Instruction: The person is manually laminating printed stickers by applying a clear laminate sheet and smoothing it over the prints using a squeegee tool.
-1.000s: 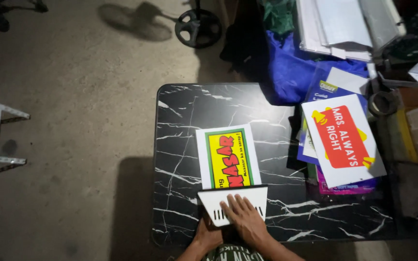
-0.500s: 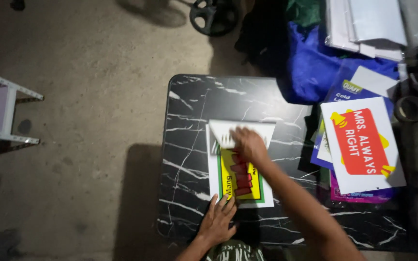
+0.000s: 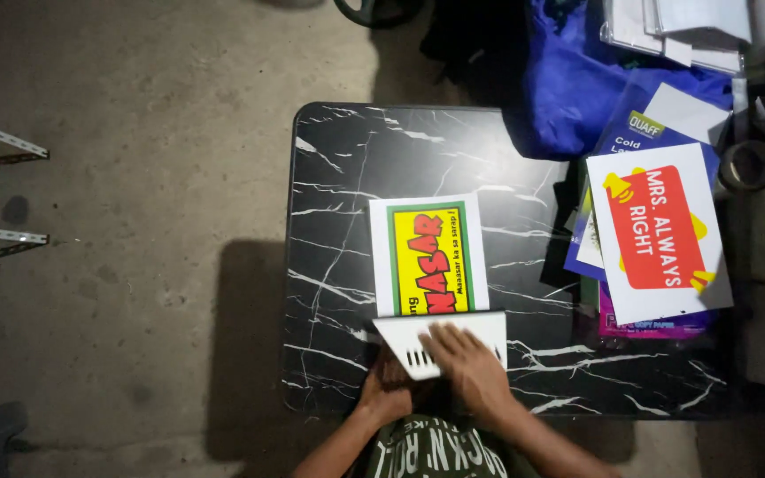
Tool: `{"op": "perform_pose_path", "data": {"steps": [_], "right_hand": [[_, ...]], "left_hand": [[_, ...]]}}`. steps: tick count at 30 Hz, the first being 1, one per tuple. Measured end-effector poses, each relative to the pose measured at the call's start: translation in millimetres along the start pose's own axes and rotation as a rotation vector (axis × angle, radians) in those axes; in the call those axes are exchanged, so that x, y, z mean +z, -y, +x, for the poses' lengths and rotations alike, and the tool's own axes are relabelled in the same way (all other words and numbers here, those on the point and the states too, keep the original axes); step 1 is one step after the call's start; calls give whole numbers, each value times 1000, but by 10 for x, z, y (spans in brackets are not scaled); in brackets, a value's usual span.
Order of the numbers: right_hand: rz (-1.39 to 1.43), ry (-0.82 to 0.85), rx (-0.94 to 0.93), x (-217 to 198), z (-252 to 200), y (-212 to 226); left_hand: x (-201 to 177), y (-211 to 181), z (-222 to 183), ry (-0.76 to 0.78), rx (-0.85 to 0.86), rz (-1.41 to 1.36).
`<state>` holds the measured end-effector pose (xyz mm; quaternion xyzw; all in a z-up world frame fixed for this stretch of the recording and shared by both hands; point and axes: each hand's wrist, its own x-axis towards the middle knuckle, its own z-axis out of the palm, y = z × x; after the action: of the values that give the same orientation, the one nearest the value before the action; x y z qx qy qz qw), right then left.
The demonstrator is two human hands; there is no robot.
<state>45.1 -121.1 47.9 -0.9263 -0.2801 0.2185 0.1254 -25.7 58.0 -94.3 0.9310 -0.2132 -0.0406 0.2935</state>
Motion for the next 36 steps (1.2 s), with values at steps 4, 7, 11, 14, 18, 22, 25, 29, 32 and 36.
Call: {"op": "perform_pose_path", "data": {"steps": [4, 7, 11, 14, 18, 22, 25, 29, 32, 36], "right_hand": [[-87, -4, 5, 431, -22, -177], [-142, -67, -30, 320, 278, -313], [-154, -11, 9, 2, 857, -481], [-222, -189, -48, 55, 1308, -746], [-282, -323, -73, -146, 1800, -937], [-199, -162, 70, -1039, 2030, -666], [-65, -134, 144, -1182, 1886, -747], [196, -487, 46, -1384, 1063, -756], [395, -581, 113, -1132, 309, -1228], [409, -632, 435, -1150, -450, -1627]], "left_hand": [[-214, -117, 91, 325, -301, -412], [-87, -71, 91, 427, -204, -125], [-193, -91, 113, 335, -50, 36], [-307, -128, 116, 127, 61, 155], [-365, -179, 121, -4, 98, 134], [-217, -105, 82, 26, 118, 212], [-296, -161, 70, -61, 130, 220], [-395, -124, 19, 200, -5, 114], [-528, -74, -7, -85, 34, 152], [-642, -47, -23, -71, -19, 124]]}}
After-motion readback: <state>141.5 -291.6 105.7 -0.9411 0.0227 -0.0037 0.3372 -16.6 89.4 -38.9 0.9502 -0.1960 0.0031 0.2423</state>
